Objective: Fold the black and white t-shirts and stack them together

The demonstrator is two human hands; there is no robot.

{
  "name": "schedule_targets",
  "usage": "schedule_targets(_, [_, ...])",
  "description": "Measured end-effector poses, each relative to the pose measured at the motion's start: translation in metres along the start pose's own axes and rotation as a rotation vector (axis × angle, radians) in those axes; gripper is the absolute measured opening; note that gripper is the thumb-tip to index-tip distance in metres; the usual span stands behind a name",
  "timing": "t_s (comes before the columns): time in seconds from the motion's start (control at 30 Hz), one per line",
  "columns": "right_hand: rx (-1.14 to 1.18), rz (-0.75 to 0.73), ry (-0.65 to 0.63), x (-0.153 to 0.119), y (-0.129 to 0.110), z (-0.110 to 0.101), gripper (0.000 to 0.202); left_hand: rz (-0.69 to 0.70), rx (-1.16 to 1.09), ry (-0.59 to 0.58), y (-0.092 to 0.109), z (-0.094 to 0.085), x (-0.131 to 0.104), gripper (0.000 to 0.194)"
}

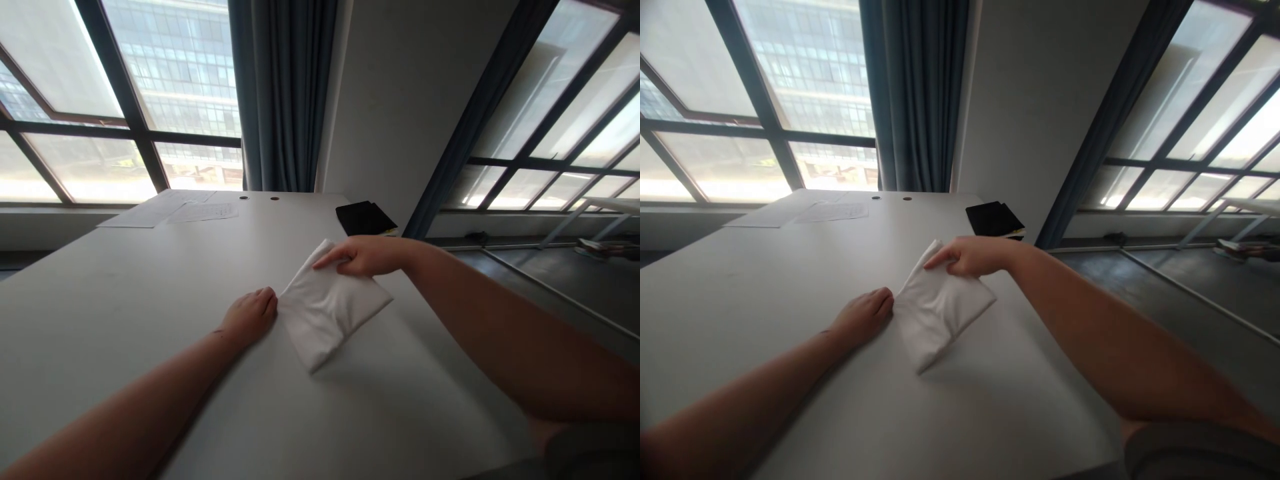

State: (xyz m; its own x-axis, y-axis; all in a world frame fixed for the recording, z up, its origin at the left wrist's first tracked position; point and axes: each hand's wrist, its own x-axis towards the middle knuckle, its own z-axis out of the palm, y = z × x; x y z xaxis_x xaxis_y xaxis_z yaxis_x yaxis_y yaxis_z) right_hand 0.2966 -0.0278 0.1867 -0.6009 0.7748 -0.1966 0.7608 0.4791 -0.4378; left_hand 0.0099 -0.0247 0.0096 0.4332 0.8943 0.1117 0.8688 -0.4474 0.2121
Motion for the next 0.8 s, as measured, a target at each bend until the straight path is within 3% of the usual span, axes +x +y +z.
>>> schedule_targets(0.07, [0.016, 0.008, 0.033, 0.007, -0.004, -0.034, 0.048, 0.010, 0.000, 0.001, -0.001, 0.001, 0.000, 0.029])
schedule_targets(0.1, [0.066, -0.019, 0.146, 0.013, -0.003, -0.051, 0.040, 0.014, -0.008, 0.005, -0.002, 0.001, -0.001, 0.027])
schedule_targets(0.17, [0.200, -0.120, 0.512, 0.027, 0.003, -0.085, 0.024, 0.017, -0.036, 0.021, -0.002, 0.001, -0.001, 0.023])
schedule_targets(0.23, [0.260, -0.140, 0.609, 0.042, 0.010, -0.117, 0.023, 0.015, -0.059, 0.037, -0.002, 0.001, -0.002, 0.020])
schedule_targets(0.37, [0.283, -0.067, 0.607, 0.072, 0.021, -0.165, 0.037, 0.024, -0.065, 0.044, -0.002, 0.000, -0.002, 0.016])
schedule_targets(0.43, [0.303, -0.083, 0.761, 0.088, 0.032, -0.180, 0.047, 0.026, -0.066, 0.038, -0.002, -0.001, -0.001, 0.015])
schedule_targets(0.5, [0.329, -0.095, 0.998, 0.106, 0.056, -0.190, 0.056, 0.030, -0.068, 0.029, -0.002, -0.001, 0.001, 0.014])
schedule_targets(0.57, [0.317, -0.045, 1.195, 0.122, 0.094, -0.189, 0.063, 0.028, -0.072, 0.020, -0.003, -0.001, 0.002, 0.014])
schedule_targets(0.63, [0.265, 0.113, 1.333, 0.132, 0.142, -0.174, 0.068, 0.022, -0.075, 0.016, -0.003, -0.001, 0.004, 0.013])
schedule_targets(0.73, [-0.033, 0.440, 1.458, 0.133, 0.215, -0.118, 0.062, 0.012, -0.080, 0.009, -0.004, 0.001, 0.007, 0.012])
schedule_targets(0.8, [-0.091, 0.498, 1.457, 0.127, 0.254, -0.068, 0.057, 0.000, -0.083, -0.003, -0.005, 0.001, 0.009, 0.012])
